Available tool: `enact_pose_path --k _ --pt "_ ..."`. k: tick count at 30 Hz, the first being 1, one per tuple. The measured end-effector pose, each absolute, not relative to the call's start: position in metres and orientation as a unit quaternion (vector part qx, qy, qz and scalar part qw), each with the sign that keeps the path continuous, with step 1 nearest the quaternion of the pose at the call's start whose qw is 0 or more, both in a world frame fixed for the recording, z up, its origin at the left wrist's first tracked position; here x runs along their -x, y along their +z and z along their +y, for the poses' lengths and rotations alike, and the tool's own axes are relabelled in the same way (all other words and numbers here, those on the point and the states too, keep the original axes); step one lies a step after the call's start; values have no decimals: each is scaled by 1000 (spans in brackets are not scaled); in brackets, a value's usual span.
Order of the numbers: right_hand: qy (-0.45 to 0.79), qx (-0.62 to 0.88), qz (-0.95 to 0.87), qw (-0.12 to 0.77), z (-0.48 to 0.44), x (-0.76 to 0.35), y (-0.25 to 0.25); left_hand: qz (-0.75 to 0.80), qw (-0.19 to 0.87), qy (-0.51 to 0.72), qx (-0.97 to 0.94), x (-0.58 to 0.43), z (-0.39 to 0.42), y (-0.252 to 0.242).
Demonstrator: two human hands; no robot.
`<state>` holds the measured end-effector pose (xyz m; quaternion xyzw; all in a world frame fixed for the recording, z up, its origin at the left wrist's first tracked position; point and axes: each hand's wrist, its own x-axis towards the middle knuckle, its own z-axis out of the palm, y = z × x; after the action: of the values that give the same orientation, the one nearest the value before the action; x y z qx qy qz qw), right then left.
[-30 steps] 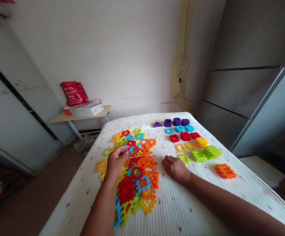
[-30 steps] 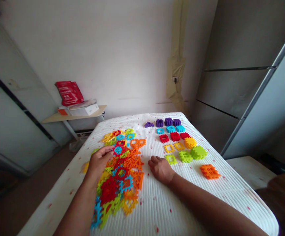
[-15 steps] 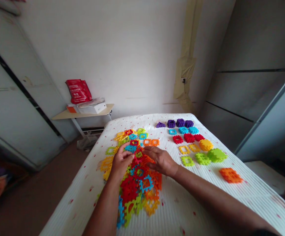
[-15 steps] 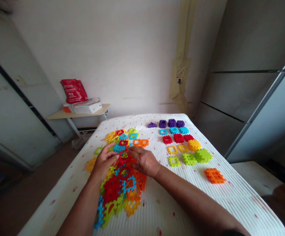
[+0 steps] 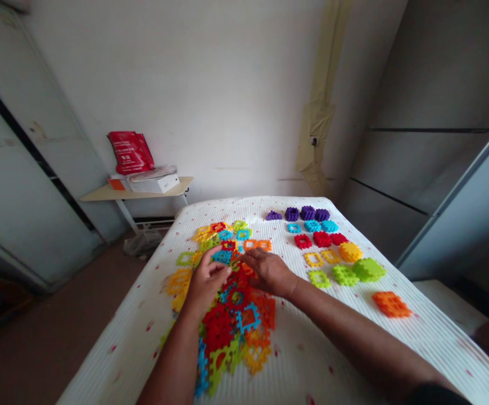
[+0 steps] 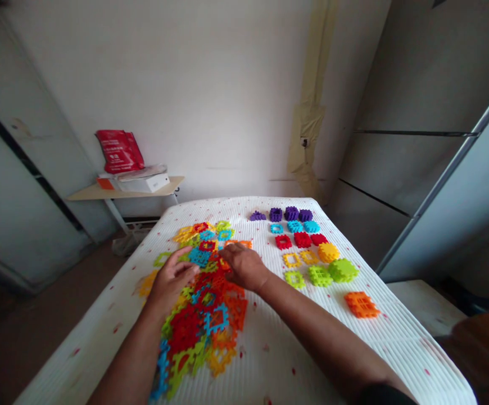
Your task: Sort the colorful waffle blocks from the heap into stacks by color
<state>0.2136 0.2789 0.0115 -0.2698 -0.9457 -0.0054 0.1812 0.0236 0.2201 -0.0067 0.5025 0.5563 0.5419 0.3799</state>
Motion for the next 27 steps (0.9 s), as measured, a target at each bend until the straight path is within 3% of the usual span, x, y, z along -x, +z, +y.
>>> enact_pose_path --k 5,9,13,27 --pt "-58 428 -896 102 338 -274 41 603 274 595 -454 -9 223 -10" --pt "-74 501 -862 -21 379 -315 49 612 256 610 -433 -4 228 -17" --pt "-59 511 -854 -78 396 -328 39 614 256 604 -439 -4 228 -21" --pt "-58 506 -851 -130 404 -324 22 625 249 592 -444 -2 230 -22"
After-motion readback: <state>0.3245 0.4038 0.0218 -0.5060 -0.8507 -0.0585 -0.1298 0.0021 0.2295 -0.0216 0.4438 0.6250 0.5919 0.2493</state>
